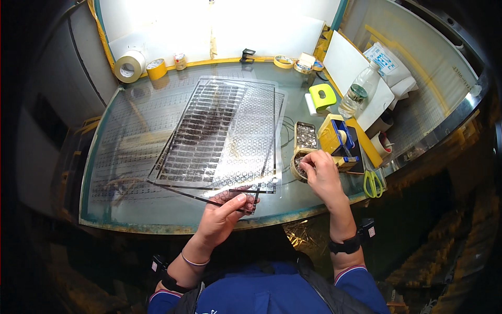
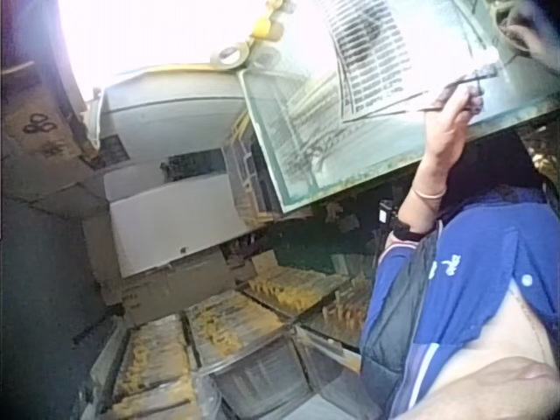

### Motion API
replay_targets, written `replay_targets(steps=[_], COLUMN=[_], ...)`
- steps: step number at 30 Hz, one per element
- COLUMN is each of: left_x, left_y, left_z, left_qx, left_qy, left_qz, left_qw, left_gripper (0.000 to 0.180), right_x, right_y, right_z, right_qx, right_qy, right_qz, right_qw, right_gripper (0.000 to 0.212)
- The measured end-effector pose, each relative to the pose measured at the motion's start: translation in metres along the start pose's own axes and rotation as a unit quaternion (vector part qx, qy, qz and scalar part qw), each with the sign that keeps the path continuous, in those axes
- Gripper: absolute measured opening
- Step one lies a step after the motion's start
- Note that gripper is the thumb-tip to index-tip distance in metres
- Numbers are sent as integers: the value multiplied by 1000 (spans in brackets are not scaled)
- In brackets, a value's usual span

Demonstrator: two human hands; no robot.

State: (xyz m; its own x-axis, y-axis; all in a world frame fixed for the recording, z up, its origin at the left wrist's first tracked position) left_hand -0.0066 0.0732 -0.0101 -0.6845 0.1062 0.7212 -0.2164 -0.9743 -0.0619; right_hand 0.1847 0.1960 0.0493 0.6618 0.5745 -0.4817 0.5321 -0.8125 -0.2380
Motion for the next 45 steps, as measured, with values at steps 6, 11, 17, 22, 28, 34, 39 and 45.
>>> replay_targets(steps=[6,11,17,22,28,34,39,45], left_x=[1,1,0,1,-1,2,1,0], left_y=[1,1,1,1,0,-1,0,0], left_z=[-1,0,1,0,-1,6,5,4], left_qx=[15,13,10,12,14,-3,3,5], left_qy=[3,0,0,-5,-36,-26,-13,-22], left_qz=[0,-3,0,-3,-25,-15,-25,-20], left_qw=[1000,1000,1000,1000,999,1000,1000,1000], left_gripper=[22,22,22,21,19,14,14,14], right_x=[1,-1,1,-9,-63,-104,-105,-110], right_y=[4,6,10,12,20,27,28,39], right_z=[-3,-5,-8,-14,-10,8,16,9], right_qx=[20,24,43,69,41,-7,-28,-56], right_qy=[-23,-71,-81,-116,-206,-200,-134,-78], right_qz=[27,17,-4,15,-86,-203,-174,-196], right_qw=[999,997,996,991,974,958,975,976], right_gripper=[7,5,9,5,10,13,16,27])
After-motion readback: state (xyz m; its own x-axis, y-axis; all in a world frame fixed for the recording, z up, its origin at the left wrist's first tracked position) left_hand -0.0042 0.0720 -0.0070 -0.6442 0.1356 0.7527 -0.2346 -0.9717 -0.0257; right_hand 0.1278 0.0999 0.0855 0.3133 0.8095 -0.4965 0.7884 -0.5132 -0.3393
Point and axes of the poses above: each hand's wrist, its own y-axis away from the middle knuckle, its own z-axis out of the palm, x = y × z, the point moved 7 cm from there along -y, towards the middle knuckle, and after that the axes turned 13 degrees about -x, right-handed, at the moved point
